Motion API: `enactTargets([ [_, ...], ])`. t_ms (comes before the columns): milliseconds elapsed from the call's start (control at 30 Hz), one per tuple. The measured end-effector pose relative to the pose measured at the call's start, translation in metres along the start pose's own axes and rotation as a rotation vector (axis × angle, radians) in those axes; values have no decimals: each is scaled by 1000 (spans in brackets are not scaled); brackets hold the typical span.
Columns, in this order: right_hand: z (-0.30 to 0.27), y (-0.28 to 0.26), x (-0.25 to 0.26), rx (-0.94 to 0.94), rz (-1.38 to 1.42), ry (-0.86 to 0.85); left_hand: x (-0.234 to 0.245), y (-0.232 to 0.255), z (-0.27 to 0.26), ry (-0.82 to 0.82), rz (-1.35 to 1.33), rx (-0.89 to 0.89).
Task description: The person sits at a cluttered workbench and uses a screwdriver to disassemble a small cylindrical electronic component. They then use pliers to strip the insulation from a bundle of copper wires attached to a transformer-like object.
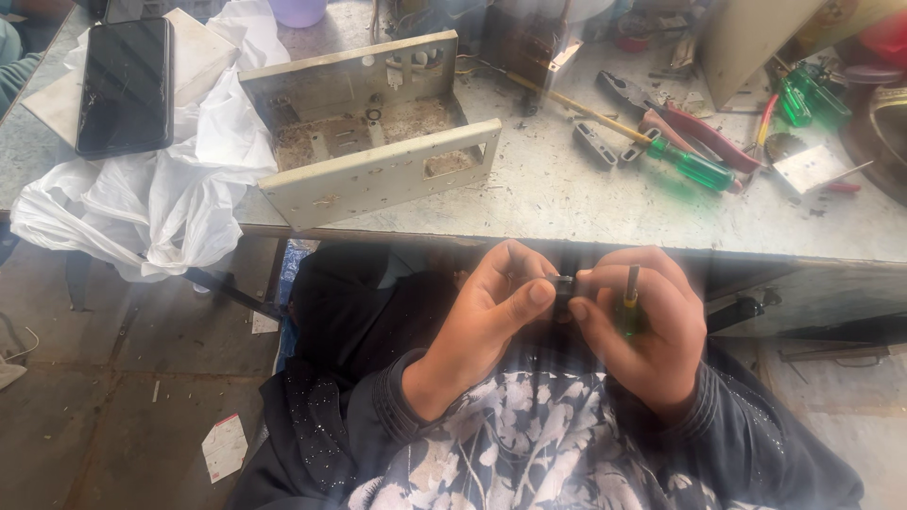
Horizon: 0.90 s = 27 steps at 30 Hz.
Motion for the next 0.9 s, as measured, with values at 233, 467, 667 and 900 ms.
enactTargets([
  [233,-1,12,-4,-61,161,-66,-10,8,1,-39,-41,-53],
  [467,-4,-6,-4,87,-4,-12,-23,16,2,-98,-103,-48],
  [667,-4,-17,-2,116,-101,12,-20,17,2,-86,-46,-62],
  [900,-3,-18,-3,143,-104,-9,-21,22,3,-104,57,-114],
])
Point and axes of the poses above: each hand's wrist, its own z-axis towards the middle knuckle, its own x-axis out of the back of the hand, y = z × x, the point moved 8 cm from there along z, towards the middle knuckle, and after that the axes turned 9 degrees about -y, right-handed, at the moved point
